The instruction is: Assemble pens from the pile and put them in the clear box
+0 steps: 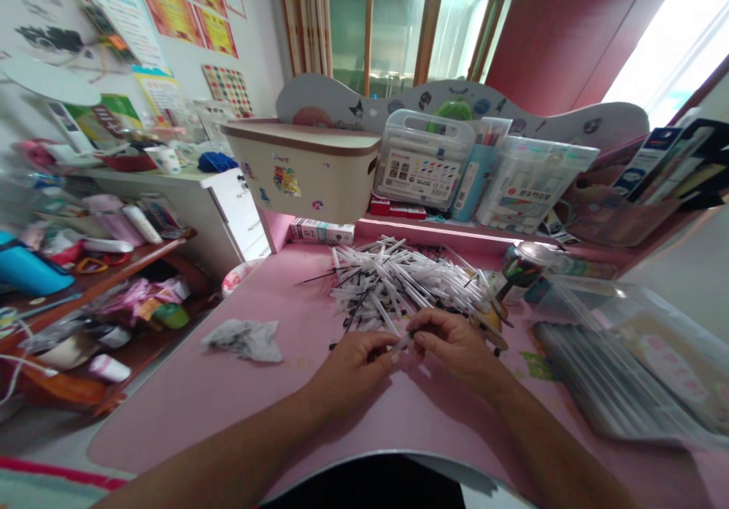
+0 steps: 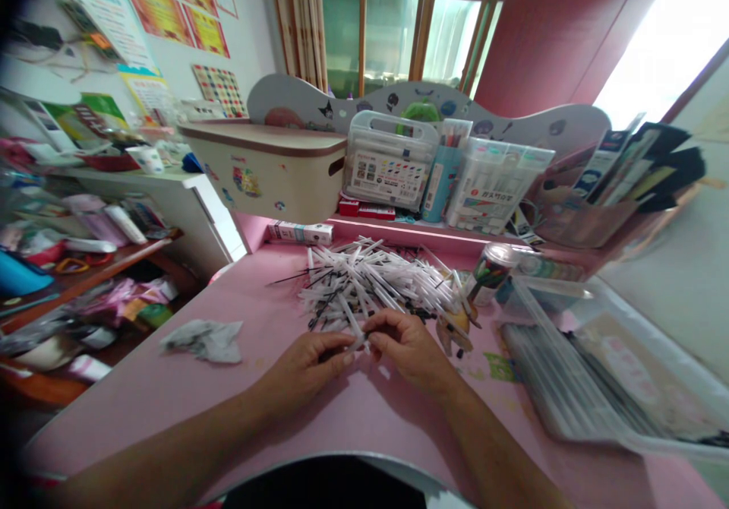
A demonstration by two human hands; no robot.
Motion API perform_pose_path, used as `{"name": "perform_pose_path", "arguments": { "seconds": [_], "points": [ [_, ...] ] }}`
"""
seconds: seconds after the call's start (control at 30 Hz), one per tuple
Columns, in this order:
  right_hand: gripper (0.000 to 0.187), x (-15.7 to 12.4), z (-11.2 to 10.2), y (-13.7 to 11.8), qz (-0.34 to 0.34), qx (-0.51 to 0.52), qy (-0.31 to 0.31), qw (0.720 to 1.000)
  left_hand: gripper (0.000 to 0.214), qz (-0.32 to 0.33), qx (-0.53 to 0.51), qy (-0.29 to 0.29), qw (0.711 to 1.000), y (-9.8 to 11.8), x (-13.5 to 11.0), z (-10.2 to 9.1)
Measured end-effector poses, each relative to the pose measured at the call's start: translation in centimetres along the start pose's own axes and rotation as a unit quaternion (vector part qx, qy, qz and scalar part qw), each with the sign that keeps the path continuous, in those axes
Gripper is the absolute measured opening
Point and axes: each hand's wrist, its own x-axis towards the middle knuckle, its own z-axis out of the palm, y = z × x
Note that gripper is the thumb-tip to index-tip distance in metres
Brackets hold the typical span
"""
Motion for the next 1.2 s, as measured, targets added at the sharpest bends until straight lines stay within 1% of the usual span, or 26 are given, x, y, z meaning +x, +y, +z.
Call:
{"name": "perform_pose_path", "arguments": {
  "seconds": [0.07, 0.13, 0.23, 0.3, 0.4, 0.47, 0.53, 0.6, 0.7, 0.77, 0.83, 0.9, 0.97, 1.0, 1.07, 1.13, 1.2],
  "points": [
    [0.013, -0.1, 0.1, -0.1, 0.017, -0.014, 0.003, 1.000, 0.029, 0.007, 0.021, 0.003, 1.000, 0.3, -0.1, 0.0],
    [0.013, -0.2, 0.1, -0.3, 0.013, -0.062, 0.009, 0.998, 0.026, 0.011, 0.042, 0.006, 0.999, 0.4, -0.1, 0.0],
    [0.031, -0.4, 0.1, -0.5, -0.021, -0.127, 0.020, 0.991, 0.023, 0.021, 0.071, 0.009, 0.997, 0.6, -0.2, 0.0],
    [0.036, -0.5, 0.1, -0.4, -0.027, -0.114, 0.021, 0.993, 0.023, 0.026, 0.076, 0.007, 0.997, 0.6, -0.2, 0.0],
    [0.021, -0.6, -0.2, 0.1, -0.018, -0.040, 0.009, 0.999, 0.023, 0.024, 0.068, 0.007, 0.997, 0.8, -0.1, 0.0],
    [0.023, -0.7, -0.2, 0.3, -0.005, -0.019, -0.005, 1.000, 0.023, 0.023, 0.068, 0.009, 0.997, 0.8, -0.1, -0.1],
    [0.017, -0.8, -0.2, 0.3, -0.001, -0.040, -0.015, 0.999, 0.024, 0.022, 0.076, 0.010, 0.997, 0.8, -0.1, -0.1],
    [0.011, -0.7, -0.2, 0.1, -0.031, -0.089, -0.015, 0.995, 0.022, 0.018, 0.092, 0.008, 0.996, 0.6, 0.0, -0.1],
    [0.026, -0.5, -0.2, -0.4, -0.089, -0.164, -0.003, 0.982, 0.019, 0.007, 0.107, 0.007, 0.994, 0.2, 0.0, -0.1],
    [0.032, -0.4, -0.2, -0.5, -0.090, -0.177, 0.009, 0.980, 0.017, 0.001, 0.104, 0.005, 0.995, 0.1, 0.0, 0.0],
    [0.021, -0.5, -0.3, -0.5, -0.062, -0.150, 0.013, 0.987, 0.017, -0.002, 0.099, 0.003, 0.995, 0.0, 0.0, 0.1],
    [0.011, -0.7, -0.4, -0.4, -0.034, -0.118, 0.002, 0.992, 0.018, -0.005, 0.095, 0.003, 0.995, 0.0, 0.0, 0.1],
    [0.008, -0.8, -0.3, -0.4, -0.033, -0.120, -0.008, 0.992, 0.020, -0.007, 0.094, 0.001, 0.996, 0.1, 0.0, 0.1],
    [0.006, -0.8, -0.3, -0.5, -0.048, -0.135, -0.006, 0.990, 0.021, -0.007, 0.094, -0.001, 0.996, 0.1, 0.0, 0.1],
    [0.017, -0.7, -0.1, -0.6, -0.087, -0.168, 0.002, 0.982, 0.019, -0.003, 0.098, -0.002, 0.995, 0.2, 0.0, 0.1],
    [0.026, -0.7, 0.1, -0.7, -0.101, -0.181, 0.008, 0.978, 0.018, 0.001, 0.103, -0.001, 0.995, 0.2, 0.0, 0.1],
    [0.023, -0.7, 0.1, -0.8, -0.085, -0.160, 0.005, 0.983, 0.018, 0.002, 0.111, -0.002, 0.994, 0.2, 0.0, 0.1]
  ]
}}
